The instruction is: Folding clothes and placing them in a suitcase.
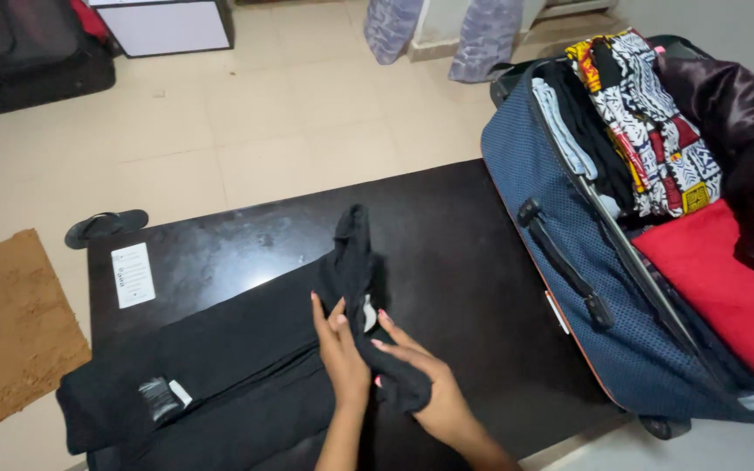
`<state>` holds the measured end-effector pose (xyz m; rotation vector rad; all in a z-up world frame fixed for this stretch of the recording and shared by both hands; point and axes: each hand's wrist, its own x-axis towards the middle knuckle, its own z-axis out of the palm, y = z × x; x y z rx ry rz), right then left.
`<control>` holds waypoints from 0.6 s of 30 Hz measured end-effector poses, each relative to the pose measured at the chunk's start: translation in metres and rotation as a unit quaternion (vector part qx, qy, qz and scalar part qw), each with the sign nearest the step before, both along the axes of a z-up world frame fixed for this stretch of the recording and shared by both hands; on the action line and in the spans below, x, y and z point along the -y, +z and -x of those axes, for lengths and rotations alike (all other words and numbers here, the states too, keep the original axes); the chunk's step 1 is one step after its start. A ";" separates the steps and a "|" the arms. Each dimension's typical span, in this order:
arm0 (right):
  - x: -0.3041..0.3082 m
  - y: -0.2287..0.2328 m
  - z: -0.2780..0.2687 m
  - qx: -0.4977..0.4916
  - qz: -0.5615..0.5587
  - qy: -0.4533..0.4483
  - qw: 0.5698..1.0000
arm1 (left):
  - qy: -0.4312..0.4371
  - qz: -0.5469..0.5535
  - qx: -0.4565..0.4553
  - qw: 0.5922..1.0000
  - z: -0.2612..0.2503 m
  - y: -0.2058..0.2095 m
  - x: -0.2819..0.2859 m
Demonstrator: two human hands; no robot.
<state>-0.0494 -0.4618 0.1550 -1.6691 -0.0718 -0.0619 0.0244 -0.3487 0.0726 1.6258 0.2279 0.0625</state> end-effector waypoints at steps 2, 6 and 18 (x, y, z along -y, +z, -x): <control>-0.011 0.003 0.001 0.027 0.049 0.011 0.998 | 0.011 0.077 -0.014 0.997 -0.010 -0.031 -0.016; -0.034 0.011 0.003 0.080 0.164 0.034 0.983 | 0.045 0.315 -0.172 0.932 -0.041 -0.040 -0.057; -0.097 -0.008 0.009 0.046 0.324 0.069 0.942 | -0.020 -0.024 -0.086 0.996 -0.134 -0.041 -0.153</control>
